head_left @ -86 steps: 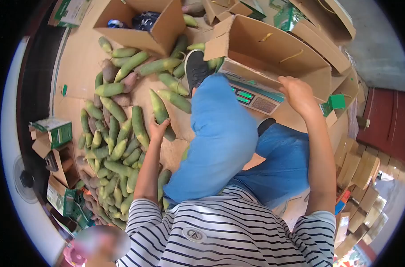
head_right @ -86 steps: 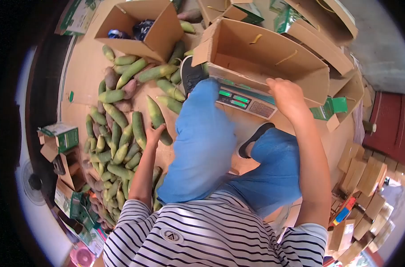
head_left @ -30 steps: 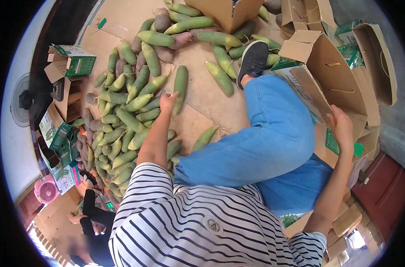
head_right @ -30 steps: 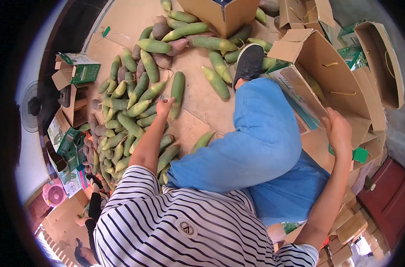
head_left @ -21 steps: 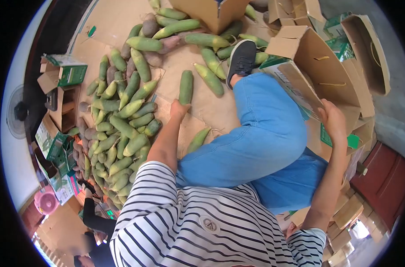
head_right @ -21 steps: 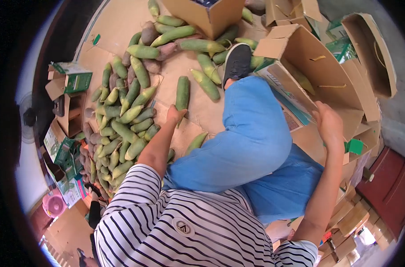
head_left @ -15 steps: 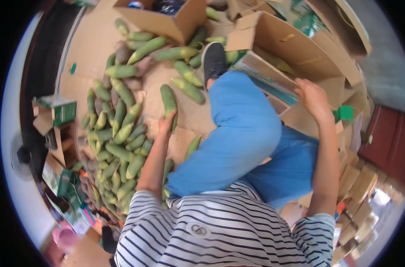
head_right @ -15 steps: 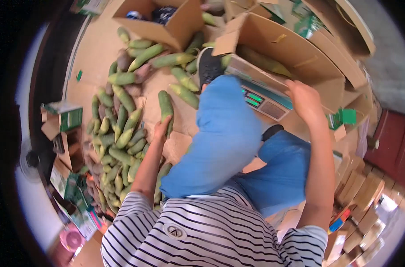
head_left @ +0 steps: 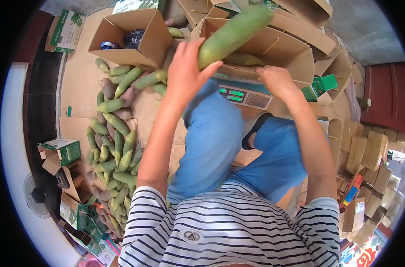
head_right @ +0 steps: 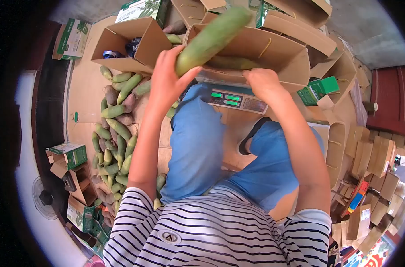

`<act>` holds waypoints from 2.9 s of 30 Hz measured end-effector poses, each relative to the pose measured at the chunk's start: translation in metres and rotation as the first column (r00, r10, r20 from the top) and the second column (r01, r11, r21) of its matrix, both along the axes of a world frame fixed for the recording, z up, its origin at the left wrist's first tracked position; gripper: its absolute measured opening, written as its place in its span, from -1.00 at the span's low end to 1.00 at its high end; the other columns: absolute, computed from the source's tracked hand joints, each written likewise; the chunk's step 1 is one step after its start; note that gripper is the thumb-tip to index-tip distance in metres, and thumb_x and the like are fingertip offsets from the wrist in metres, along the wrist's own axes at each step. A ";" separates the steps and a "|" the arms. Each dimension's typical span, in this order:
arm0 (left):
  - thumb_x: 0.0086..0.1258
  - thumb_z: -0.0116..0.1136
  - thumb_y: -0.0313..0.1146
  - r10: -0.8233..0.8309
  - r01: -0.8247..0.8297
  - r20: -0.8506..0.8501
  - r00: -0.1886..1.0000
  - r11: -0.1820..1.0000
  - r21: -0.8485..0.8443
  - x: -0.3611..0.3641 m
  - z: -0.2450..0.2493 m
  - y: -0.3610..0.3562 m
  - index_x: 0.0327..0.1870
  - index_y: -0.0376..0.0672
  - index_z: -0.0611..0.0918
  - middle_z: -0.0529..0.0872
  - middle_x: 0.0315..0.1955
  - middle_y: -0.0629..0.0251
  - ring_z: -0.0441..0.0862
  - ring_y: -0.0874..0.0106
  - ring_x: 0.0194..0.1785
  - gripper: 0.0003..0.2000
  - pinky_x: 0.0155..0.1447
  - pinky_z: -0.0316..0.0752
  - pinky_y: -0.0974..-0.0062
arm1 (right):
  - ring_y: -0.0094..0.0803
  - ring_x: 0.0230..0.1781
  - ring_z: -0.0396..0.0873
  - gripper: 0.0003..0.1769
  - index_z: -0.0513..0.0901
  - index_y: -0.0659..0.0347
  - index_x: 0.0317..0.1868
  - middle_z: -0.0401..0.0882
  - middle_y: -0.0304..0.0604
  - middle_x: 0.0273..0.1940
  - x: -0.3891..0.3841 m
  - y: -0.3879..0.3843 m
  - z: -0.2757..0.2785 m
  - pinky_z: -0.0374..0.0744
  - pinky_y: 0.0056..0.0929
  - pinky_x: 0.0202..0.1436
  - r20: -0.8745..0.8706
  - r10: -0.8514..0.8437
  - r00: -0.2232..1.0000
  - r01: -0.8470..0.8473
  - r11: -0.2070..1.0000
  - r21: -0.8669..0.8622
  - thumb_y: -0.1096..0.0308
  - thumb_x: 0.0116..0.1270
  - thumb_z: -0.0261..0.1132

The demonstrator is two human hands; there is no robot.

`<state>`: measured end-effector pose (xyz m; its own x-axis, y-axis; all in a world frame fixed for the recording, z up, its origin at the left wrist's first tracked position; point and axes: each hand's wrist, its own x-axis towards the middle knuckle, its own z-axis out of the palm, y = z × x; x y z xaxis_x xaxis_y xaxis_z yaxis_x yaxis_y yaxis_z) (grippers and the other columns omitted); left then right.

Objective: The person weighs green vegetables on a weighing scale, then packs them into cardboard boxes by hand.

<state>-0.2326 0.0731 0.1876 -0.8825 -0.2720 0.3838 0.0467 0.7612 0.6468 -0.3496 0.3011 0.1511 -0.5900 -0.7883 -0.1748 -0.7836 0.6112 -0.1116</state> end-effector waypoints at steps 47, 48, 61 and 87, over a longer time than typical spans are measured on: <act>-0.02 0.39 -0.15 0.235 -0.155 0.968 -0.085 0.957 -0.246 0.503 -0.227 -0.020 -0.10 -0.27 0.46 0.66 -0.20 -0.04 0.62 0.01 -0.11 -0.47 -0.07 0.53 0.19 | -0.05 -0.22 0.58 -0.91 0.56 0.22 -0.34 0.60 0.03 -0.35 0.004 0.000 -0.002 0.53 -0.13 -0.21 -0.029 -0.026 0.999 0.025 1.000 -0.014 0.42 0.16 0.16; -0.02 0.39 -0.16 0.246 -0.174 0.969 0.000 0.955 -0.242 0.492 -0.220 -0.028 -0.13 -0.27 0.46 0.66 -0.24 -0.05 0.62 0.00 -0.13 -0.49 -0.09 0.52 0.18 | -0.06 -0.22 0.58 -0.91 0.56 0.21 -0.33 0.61 0.01 -0.35 0.005 -0.002 -0.001 0.54 -0.14 -0.21 -0.017 -0.026 1.000 0.026 1.000 -0.009 0.43 0.16 0.15; 0.31 0.15 -0.43 0.386 -0.265 -0.177 0.905 0.838 0.477 0.124 0.044 -0.055 0.02 -0.39 0.45 0.54 -0.08 0.16 0.54 0.42 -0.05 -0.69 0.01 0.49 0.50 | -0.07 -0.19 0.59 -0.83 0.59 0.22 -0.28 0.62 -0.02 -0.32 0.007 -0.002 -0.002 0.56 -0.16 -0.20 -0.015 -0.032 0.999 0.032 0.999 0.018 0.47 0.17 0.07; 0.24 -0.02 -0.36 0.570 0.099 0.739 0.358 0.764 -0.638 0.485 -0.227 -0.043 -0.08 -0.11 0.51 0.40 0.16 0.26 0.33 0.24 0.24 -0.77 0.13 0.30 0.20 | -0.05 -0.21 0.59 -0.85 0.58 0.24 -0.32 0.61 0.02 -0.33 0.012 -0.006 0.001 0.54 -0.16 -0.21 -0.028 -0.064 0.998 0.064 0.998 0.015 0.45 0.17 0.08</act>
<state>0.2528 0.0305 -0.0395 -0.6995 -0.5954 -0.3953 -0.5085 0.8033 -0.3100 -0.3373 0.2953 0.1524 -0.6438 -0.7460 -0.1700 -0.7454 0.6617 -0.0809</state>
